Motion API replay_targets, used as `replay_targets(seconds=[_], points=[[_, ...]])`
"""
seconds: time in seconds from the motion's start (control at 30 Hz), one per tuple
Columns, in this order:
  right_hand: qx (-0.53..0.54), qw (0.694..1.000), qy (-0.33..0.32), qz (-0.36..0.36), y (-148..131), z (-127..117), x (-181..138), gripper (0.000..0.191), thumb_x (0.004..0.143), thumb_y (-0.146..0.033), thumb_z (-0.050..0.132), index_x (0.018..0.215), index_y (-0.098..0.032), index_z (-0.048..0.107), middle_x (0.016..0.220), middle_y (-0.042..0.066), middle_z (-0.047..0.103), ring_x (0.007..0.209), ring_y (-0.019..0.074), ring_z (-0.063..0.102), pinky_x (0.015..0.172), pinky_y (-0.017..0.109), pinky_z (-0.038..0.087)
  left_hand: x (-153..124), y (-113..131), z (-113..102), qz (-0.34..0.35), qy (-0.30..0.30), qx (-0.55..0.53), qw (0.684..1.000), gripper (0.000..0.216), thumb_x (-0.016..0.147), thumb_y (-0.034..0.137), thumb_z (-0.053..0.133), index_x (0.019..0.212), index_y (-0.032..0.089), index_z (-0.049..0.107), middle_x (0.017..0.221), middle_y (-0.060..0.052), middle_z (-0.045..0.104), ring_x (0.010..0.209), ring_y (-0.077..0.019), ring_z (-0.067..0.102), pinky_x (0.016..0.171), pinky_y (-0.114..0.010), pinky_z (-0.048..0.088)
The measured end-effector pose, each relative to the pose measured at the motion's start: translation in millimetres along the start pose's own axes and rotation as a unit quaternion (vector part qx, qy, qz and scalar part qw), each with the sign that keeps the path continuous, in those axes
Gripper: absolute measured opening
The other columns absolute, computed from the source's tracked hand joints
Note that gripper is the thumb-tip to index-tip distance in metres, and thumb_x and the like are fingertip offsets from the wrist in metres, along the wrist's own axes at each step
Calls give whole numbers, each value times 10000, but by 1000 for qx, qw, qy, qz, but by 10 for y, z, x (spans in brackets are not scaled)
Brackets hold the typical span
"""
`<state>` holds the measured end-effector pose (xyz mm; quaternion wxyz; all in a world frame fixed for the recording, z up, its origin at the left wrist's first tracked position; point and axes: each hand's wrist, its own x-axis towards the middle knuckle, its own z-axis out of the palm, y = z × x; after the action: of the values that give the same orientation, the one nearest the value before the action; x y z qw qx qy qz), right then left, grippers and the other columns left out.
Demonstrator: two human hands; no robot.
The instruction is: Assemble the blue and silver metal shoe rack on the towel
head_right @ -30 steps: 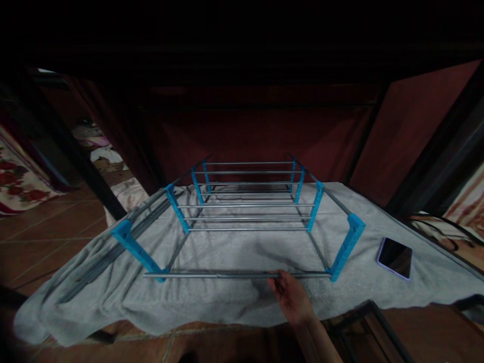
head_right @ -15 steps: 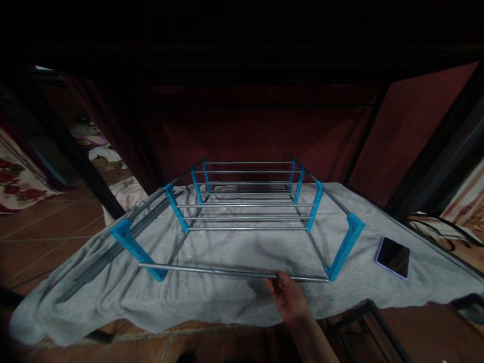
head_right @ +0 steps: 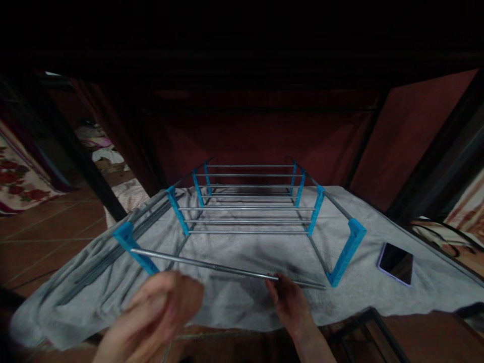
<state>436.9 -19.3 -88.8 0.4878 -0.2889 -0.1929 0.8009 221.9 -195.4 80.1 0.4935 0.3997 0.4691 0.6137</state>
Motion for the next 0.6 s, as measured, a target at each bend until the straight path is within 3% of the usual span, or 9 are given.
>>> replay_targets(seconds=[0.07,0.13,0.2,0.3,0.4,0.5,0.6], points=[[19,999,26,30,-30,59,-23,126,676,-200,766,750,-207,665,803,2,721,835,149,690,864,293,576,339,53,59,-7,2,-2,1000,434,825,428,583,493,192,432,439,38,348,467,-98,362,505,-259,305],[35,998,32,52,-68,141,-53,117,707,-191,752,799,-195,681,841,8,729,870,139,688,891,277,565,576,-58,50,-48,5,64,997,451,802,432,586,458,191,424,396,48,325,423,-84,305,473,-257,243],[40,997,15,62,-104,226,-86,127,731,-180,744,847,-181,692,904,24,737,926,144,684,916,274,556,707,-256,-5,-91,32,136,986,385,772,438,611,512,172,515,426,38,419,434,-84,360,478,-246,250],[38,997,5,69,-135,320,-122,111,742,-168,740,846,-172,702,927,36,740,952,152,684,910,255,558,774,-510,-83,-114,27,138,984,307,737,443,658,655,153,597,593,-3,599,571,-112,529,579,-243,375],[37,997,9,72,-139,366,-137,86,758,-155,720,837,-187,705,921,28,741,937,153,688,880,263,576,771,-601,-63,-108,41,75,991,330,732,450,704,855,153,629,834,-55,694,798,-170,640,714,-284,460],[34,997,3,76,-129,400,-156,103,773,-153,706,867,-193,702,941,20,739,936,143,686,884,268,569,761,-633,76,-45,72,-33,996,405,784,423,694,1088,175,591,1102,-106,677,1066,-221,620,874,-352,480],[-10,989,-46,137,-114,454,-213,156,807,-272,700,913,-159,693,983,70,730,943,163,684,882,283,556,767,-680,267,8,71,-114,991,356,841,426,638,1085,178,561,1060,-105,686,1068,-228,627,943,-403,463]])
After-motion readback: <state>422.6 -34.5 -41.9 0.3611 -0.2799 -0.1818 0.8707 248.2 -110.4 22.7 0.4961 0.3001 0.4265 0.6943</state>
